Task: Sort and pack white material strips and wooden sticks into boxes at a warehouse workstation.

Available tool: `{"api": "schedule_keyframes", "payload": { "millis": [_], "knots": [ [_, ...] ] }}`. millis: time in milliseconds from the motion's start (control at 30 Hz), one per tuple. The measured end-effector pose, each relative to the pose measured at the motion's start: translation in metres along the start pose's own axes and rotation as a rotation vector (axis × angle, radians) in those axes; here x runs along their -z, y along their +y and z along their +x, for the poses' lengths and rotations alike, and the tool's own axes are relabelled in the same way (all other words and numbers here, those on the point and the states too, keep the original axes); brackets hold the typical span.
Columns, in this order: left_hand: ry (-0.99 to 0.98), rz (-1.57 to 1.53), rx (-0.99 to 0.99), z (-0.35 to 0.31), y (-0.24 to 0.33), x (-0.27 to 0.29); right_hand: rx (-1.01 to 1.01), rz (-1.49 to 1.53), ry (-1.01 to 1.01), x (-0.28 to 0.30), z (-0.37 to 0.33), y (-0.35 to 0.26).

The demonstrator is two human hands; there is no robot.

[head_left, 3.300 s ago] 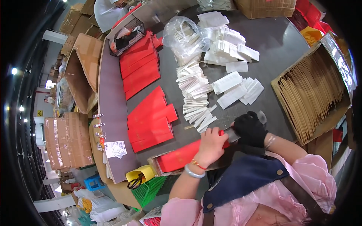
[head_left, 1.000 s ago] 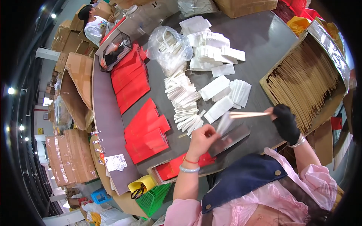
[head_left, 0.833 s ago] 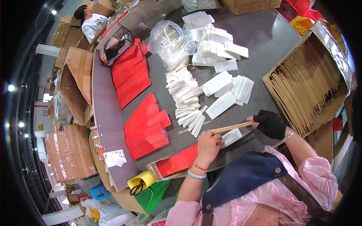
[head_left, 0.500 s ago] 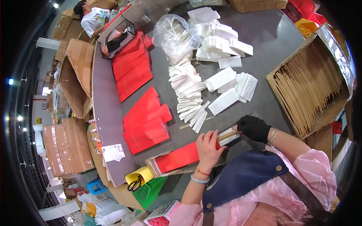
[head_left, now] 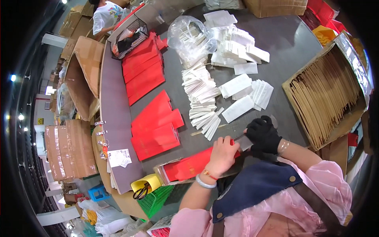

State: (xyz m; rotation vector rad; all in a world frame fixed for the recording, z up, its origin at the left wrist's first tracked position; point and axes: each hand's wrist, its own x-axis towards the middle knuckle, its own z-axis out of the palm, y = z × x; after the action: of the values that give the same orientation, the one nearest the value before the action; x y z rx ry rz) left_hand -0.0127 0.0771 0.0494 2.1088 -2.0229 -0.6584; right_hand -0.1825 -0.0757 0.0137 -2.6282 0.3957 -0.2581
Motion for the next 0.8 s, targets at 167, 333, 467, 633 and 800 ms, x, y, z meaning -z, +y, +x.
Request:
{"api": "schedule_keyframes", "payload": {
  "millis": [167, 333, 467, 633, 800],
  "knots": [
    [0.243, -0.039, -0.020, -0.017, -0.061, 0.076, -0.214, 0.080, 0.164, 0.045, -0.014, 0.019],
    [0.545, 0.082, 0.445, -0.043, -0.064, 0.003, -0.220, -0.029, 0.084, 0.054, -0.011, 0.004],
    [0.470, -0.098, 0.731, -0.039, -0.027, -0.052, -0.148, -0.047, -0.001, 0.048, -0.004, -0.010],
    [0.497, -0.225, 0.678, -0.047, -0.036, -0.056, -0.099, -0.055, -0.159, 0.038, -0.001, -0.013],
    [0.487, -0.244, 0.613, -0.040, -0.031, -0.054, 0.009, 0.074, -0.201, -0.019, 0.013, -0.032]
  ]
}}
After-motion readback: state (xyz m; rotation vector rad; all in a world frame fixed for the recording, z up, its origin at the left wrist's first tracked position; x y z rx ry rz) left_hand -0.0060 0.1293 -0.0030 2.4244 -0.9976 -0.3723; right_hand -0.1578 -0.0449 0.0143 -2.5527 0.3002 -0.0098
